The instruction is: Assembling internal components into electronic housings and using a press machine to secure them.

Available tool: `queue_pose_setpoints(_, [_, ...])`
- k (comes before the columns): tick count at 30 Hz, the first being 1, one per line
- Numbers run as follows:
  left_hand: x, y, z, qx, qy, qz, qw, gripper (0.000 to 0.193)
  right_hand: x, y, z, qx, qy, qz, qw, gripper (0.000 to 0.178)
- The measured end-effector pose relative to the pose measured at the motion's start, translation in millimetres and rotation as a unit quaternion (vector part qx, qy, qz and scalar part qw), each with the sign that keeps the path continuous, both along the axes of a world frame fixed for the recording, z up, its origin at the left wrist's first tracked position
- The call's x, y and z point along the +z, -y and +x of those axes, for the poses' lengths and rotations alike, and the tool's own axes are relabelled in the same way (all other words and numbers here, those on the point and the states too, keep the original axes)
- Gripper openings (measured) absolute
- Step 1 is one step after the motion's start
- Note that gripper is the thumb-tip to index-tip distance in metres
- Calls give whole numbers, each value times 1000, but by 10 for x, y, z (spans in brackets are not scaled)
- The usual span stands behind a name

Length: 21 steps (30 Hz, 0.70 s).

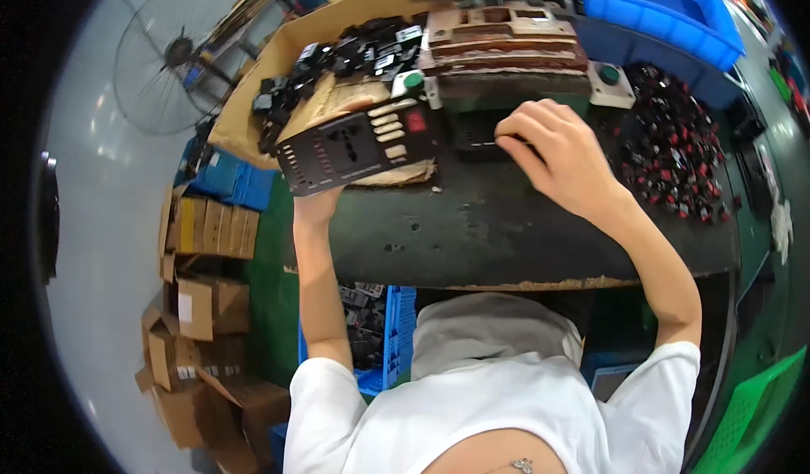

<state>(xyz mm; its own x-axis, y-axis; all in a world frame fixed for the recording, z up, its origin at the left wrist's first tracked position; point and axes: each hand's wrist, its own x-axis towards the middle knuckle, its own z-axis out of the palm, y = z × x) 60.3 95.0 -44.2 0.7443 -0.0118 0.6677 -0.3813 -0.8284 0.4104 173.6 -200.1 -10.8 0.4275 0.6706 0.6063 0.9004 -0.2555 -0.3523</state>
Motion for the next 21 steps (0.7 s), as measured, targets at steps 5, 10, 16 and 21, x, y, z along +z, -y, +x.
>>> queue_pose_setpoints(5, [-63,-112,-511,85,14,-335,938,38,-98,51,44,-71,5,-121,990,23])
queue_pose_setpoints(10, [23,-149,-992,153,37,-324,933,44,-208,39,62,-53,-14,-122,991,21])
queue_pose_setpoints(16, [-201,-397,-1366,346,-25,-310,885,44,-166,6,80,-50,-20,-120,991,21])
queue_pose_setpoints(21, [-863,-839,-1492,305,98,-359,877,39,-131,0,82,-44,-23,-109,993,20])
